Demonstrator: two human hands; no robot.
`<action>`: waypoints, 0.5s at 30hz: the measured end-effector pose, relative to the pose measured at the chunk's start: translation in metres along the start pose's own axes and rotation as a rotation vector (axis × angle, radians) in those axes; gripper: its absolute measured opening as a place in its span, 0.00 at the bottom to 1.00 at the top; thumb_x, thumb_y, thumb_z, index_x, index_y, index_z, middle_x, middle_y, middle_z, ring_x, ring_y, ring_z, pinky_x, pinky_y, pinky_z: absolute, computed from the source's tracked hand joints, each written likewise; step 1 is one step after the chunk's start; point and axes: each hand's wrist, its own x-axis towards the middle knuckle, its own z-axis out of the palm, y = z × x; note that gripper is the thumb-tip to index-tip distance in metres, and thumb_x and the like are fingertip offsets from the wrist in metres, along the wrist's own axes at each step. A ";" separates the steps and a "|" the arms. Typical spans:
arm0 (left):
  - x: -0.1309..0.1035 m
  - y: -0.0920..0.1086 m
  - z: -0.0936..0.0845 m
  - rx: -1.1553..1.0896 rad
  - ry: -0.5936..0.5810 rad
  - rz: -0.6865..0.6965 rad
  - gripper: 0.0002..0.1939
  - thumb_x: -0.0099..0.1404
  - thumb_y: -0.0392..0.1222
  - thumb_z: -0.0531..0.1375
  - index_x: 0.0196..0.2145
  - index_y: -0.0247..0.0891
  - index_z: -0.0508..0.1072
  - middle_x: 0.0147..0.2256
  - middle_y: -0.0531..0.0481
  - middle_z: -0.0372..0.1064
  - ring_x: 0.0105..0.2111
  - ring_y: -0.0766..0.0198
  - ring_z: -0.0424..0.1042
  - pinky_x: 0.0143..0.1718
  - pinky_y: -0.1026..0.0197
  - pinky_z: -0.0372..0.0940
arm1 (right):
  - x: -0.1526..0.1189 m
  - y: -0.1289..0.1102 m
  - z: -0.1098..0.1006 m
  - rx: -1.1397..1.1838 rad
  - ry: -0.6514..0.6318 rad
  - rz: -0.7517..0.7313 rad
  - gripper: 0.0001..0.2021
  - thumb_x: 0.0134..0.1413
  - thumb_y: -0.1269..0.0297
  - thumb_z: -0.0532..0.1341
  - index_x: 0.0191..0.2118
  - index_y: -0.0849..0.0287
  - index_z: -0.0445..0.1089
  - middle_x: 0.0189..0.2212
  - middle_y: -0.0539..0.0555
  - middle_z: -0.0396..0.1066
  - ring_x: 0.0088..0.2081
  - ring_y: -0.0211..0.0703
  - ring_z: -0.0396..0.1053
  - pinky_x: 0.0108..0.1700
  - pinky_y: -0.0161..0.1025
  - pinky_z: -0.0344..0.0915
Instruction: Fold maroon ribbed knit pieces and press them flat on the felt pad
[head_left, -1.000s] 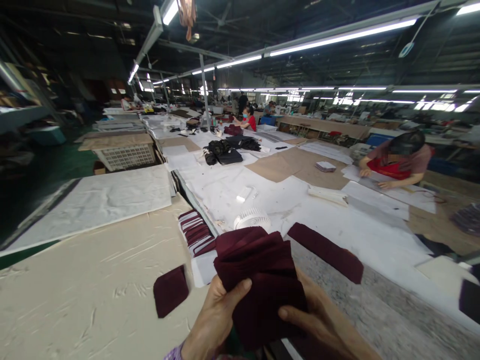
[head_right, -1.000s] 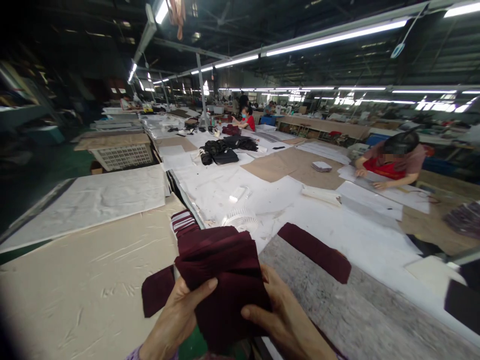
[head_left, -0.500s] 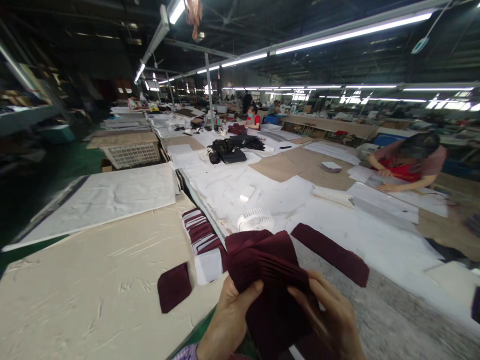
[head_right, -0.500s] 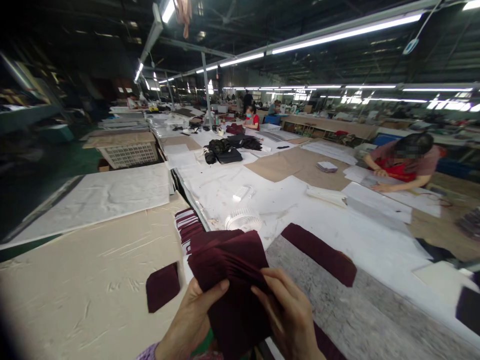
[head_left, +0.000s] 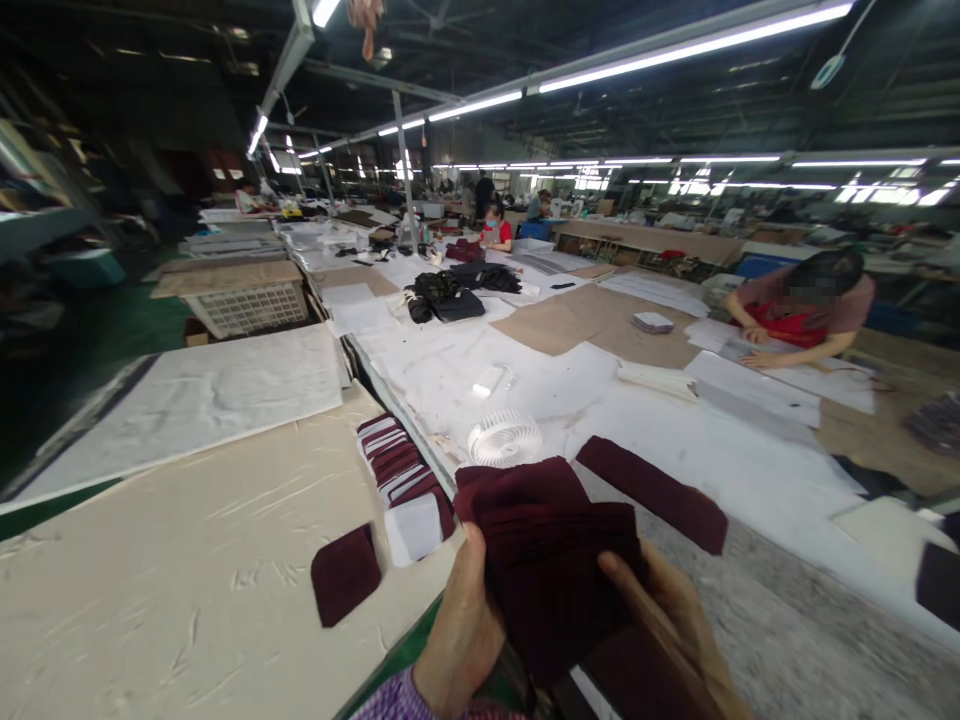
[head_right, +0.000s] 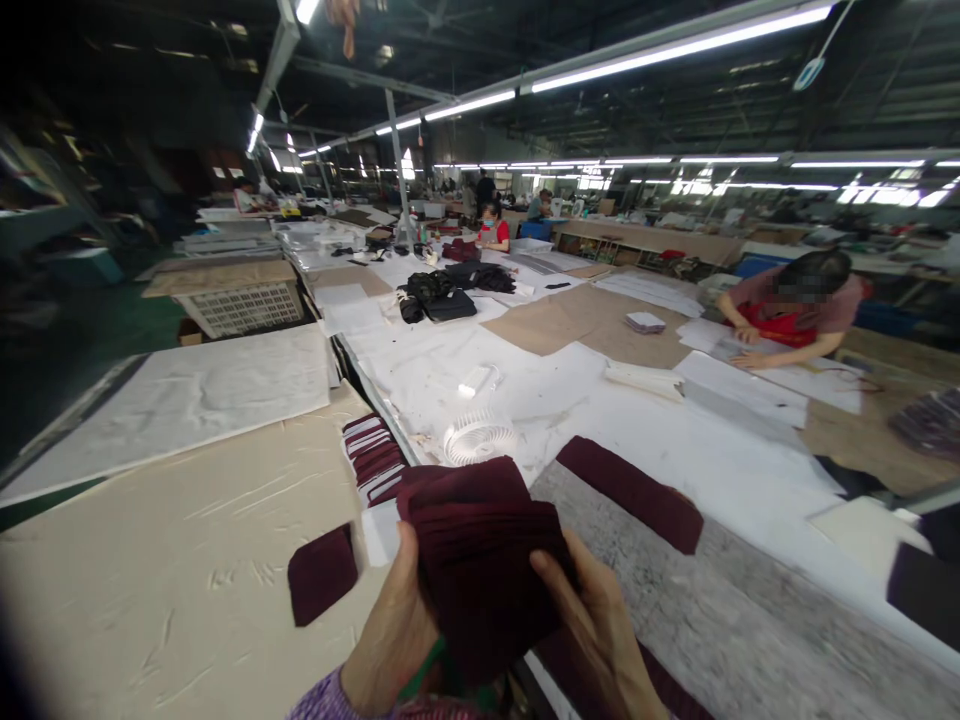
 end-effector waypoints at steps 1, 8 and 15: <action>0.003 -0.002 0.001 -0.020 0.013 -0.034 0.30 0.63 0.61 0.49 0.53 0.40 0.68 0.52 0.42 0.69 0.55 0.53 0.65 0.59 0.49 0.58 | 0.000 0.003 -0.001 0.051 -0.023 0.025 0.15 0.56 0.51 0.57 0.41 0.56 0.71 0.30 0.51 0.74 0.33 0.46 0.72 0.32 0.37 0.70; 0.024 -0.020 0.008 -0.006 -0.001 -0.185 0.31 0.62 0.64 0.47 0.52 0.41 0.70 0.51 0.46 0.71 0.56 0.51 0.64 0.58 0.50 0.58 | -0.003 0.024 -0.018 0.086 0.003 0.057 0.15 0.58 0.52 0.57 0.43 0.57 0.71 0.33 0.52 0.74 0.35 0.47 0.71 0.35 0.40 0.69; 0.044 -0.044 0.015 0.008 0.043 -0.159 0.27 0.60 0.64 0.51 0.43 0.44 0.76 0.45 0.49 0.75 0.53 0.52 0.66 0.57 0.51 0.59 | -0.018 0.026 -0.058 0.136 -0.258 0.072 0.13 0.59 0.60 0.58 0.48 0.54 0.69 0.50 0.55 0.71 0.47 0.49 0.71 0.52 0.51 0.66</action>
